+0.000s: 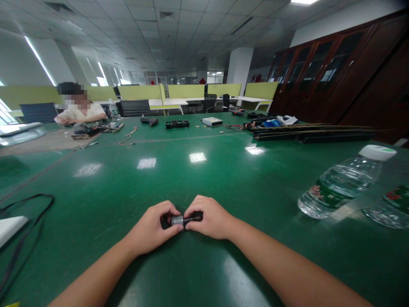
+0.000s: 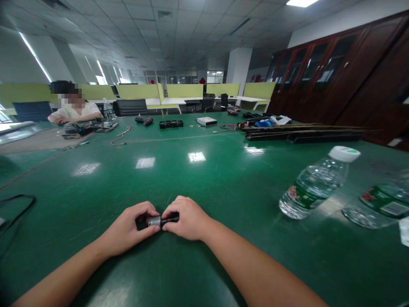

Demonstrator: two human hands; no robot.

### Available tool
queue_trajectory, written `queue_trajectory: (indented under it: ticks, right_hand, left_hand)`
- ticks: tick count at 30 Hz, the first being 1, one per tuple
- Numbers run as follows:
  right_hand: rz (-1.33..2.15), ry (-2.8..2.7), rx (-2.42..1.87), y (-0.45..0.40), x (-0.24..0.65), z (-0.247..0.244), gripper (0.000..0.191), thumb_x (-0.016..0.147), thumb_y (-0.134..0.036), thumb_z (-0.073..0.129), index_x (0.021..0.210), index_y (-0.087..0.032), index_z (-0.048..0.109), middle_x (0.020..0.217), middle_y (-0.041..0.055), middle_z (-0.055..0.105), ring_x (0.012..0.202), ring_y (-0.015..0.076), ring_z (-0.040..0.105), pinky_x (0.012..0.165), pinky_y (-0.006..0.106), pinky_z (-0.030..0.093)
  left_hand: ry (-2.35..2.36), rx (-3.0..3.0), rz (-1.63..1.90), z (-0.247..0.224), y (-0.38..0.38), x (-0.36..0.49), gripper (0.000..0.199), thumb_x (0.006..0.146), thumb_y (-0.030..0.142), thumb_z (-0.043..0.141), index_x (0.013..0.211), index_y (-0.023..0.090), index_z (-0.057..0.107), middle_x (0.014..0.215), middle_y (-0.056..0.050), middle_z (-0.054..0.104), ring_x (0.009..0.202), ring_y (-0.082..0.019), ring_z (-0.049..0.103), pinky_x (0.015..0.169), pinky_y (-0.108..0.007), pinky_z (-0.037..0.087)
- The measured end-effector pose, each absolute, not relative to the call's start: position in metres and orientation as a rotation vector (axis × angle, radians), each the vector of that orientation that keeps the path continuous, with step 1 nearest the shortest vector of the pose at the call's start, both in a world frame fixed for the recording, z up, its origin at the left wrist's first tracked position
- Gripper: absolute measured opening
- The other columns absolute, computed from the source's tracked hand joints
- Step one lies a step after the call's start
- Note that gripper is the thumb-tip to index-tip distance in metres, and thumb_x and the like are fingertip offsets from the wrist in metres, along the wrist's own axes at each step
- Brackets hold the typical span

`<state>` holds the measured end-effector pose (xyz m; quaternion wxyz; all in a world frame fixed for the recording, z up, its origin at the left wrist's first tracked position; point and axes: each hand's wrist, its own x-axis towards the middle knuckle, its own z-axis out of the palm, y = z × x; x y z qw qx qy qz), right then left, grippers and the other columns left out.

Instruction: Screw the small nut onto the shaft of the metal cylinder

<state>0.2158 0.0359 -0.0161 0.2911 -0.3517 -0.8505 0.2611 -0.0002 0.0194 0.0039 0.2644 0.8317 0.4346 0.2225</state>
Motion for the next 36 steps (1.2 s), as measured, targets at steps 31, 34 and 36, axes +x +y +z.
queue_trajectory:
  ticks: [31, 34, 36]
  right_hand:
    - [0.624, -2.379, -0.860, 0.0393, 0.2201, -0.0165, 0.013, 0.073, -0.020, 0.074, 0.086, -0.020, 0.074, 0.075, 0.0011, 0.069, 0.075, 0.0161, 0.057, 0.072, 0.028, 0.042]
    - [0.631, -2.370, -0.860, 0.0390, 0.2205, -0.0160, 0.013, 0.073, -0.019, 0.074, 0.085, -0.020, 0.074, 0.074, 0.0011, 0.068, 0.075, 0.0161, 0.057, 0.071, 0.027, 0.042]
    - [0.630, -2.370, -0.863, 0.0387, 0.2207, -0.0157, 0.013, 0.072, -0.019, 0.074, 0.085, -0.020, 0.074, 0.074, 0.0011, 0.068, 0.075, 0.0162, 0.057, 0.071, 0.028, 0.042]
  left_hand:
    - [1.211, 2.225, 0.612, 0.0033, 0.0189, 0.0008, 0.016, 0.076, 0.030, 0.070, 0.081, 0.019, 0.060, 0.077, 0.000, 0.062, 0.071, -0.016, 0.057, 0.064, -0.024, 0.042]
    - [1.210, 2.230, 0.614, 0.0029, 0.0198, 0.0009, 0.016, 0.075, 0.029, 0.071, 0.081, 0.019, 0.060, 0.077, 0.001, 0.062, 0.071, -0.016, 0.057, 0.064, -0.024, 0.041]
    - [1.213, 2.236, 0.612, 0.0029, 0.0200, 0.0009, 0.016, 0.075, 0.029, 0.071, 0.081, 0.018, 0.060, 0.077, 0.001, 0.061, 0.071, -0.016, 0.057, 0.063, -0.024, 0.041]
